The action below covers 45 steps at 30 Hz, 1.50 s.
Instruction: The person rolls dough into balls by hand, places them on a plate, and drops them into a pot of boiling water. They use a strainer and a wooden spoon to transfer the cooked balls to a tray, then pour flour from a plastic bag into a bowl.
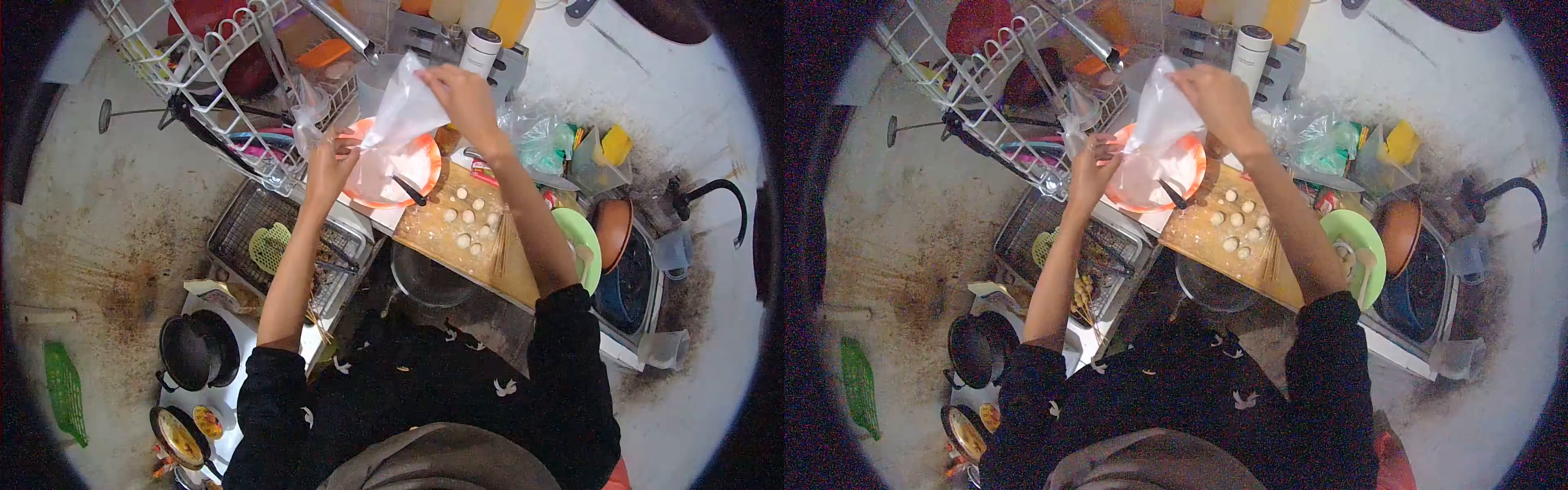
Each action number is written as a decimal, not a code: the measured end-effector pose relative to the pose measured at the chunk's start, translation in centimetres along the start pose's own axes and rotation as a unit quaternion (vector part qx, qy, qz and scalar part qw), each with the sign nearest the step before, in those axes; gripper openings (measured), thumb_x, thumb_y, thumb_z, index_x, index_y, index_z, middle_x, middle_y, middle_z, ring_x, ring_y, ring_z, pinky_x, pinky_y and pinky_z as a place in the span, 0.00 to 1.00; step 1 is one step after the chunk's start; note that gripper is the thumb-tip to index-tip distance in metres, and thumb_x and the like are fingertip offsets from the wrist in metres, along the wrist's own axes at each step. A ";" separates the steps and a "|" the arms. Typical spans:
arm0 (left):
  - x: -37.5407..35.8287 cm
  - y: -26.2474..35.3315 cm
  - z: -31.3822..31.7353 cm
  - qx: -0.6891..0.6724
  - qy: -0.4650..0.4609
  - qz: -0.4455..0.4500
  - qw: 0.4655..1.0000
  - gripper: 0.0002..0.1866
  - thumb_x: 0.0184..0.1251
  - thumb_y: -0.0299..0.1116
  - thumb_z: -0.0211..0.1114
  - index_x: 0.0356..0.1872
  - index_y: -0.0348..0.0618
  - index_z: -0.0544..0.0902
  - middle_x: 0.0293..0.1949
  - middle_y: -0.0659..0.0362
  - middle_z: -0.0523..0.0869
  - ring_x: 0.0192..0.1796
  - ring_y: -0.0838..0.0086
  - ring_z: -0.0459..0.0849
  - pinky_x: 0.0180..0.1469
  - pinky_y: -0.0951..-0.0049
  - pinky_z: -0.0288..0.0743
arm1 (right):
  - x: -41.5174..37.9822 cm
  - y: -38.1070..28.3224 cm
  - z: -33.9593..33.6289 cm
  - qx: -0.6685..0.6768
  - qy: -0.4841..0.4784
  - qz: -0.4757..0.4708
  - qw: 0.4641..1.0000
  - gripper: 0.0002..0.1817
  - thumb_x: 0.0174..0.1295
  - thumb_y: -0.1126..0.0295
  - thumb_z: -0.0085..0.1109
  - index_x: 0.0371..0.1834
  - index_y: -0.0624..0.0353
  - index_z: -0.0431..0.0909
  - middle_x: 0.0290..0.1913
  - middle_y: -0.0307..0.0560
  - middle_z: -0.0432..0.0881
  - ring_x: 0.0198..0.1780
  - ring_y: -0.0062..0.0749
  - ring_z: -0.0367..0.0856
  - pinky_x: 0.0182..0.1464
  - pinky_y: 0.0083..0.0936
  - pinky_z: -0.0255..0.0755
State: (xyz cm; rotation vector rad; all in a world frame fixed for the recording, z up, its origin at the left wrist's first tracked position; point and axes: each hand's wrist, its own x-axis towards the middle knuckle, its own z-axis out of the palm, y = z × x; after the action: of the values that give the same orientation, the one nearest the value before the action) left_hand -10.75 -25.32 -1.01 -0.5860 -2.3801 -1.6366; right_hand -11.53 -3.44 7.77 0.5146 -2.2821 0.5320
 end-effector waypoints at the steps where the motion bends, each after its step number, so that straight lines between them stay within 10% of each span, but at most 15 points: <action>1: -0.1 -0.2 -0.1 0.006 -0.002 -0.011 1.000 0.16 0.53 0.23 0.61 0.43 0.36 0.68 0.35 0.52 0.82 0.38 0.73 0.81 0.38 0.76 0.74 | 0.2 0.3 -0.2 0.011 0.022 0.020 0.999 0.14 0.57 0.57 0.49 0.30 0.54 0.80 0.25 0.45 0.76 0.29 0.42 0.76 0.32 0.33 0.70; 45: -0.6 -0.1 1.0 0.077 0.013 0.052 0.996 0.15 0.52 0.21 0.58 0.43 0.38 0.70 0.34 0.50 0.82 0.34 0.67 0.83 0.35 0.73 0.75 | -4.1 0.5 0.6 0.019 0.013 0.010 1.000 0.09 0.57 0.64 0.51 0.33 0.52 0.81 0.27 0.46 0.74 0.29 0.39 0.75 0.31 0.30 0.70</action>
State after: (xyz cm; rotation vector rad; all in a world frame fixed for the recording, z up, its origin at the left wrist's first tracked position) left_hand -10.15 -24.53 -1.68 -0.6425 -2.3866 -1.3940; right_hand -9.45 -2.46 4.33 0.5025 -2.2587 0.5901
